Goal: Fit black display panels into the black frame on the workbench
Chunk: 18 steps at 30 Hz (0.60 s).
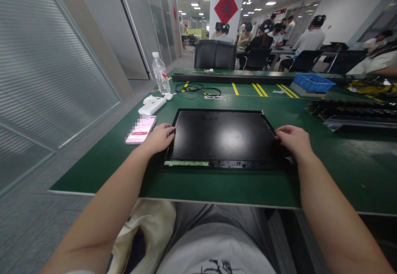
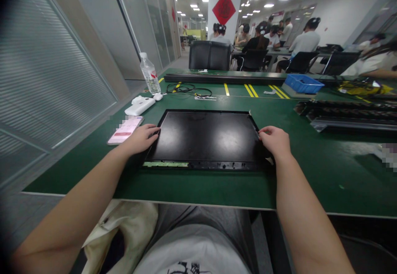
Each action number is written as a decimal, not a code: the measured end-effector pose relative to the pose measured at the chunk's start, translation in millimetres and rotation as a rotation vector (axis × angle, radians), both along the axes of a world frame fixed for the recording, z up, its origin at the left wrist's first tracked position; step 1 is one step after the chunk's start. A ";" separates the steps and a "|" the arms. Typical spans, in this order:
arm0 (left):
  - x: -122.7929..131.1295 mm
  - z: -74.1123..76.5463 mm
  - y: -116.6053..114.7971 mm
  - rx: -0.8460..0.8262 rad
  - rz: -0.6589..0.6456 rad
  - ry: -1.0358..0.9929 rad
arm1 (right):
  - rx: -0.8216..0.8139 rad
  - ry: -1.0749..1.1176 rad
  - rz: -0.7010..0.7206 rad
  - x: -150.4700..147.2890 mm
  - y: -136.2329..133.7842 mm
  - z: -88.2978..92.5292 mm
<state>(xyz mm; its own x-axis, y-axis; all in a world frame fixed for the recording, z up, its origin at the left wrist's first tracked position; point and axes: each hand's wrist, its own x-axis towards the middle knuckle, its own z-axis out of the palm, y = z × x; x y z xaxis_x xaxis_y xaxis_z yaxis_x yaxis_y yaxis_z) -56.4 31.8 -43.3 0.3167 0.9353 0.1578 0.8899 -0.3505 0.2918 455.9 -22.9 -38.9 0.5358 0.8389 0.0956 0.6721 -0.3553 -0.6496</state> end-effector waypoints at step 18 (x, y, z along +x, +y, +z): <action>13.2 4.3 -3.0 -0.042 0.007 0.033 | -0.027 -0.042 0.000 -2.6 -0.4 2.6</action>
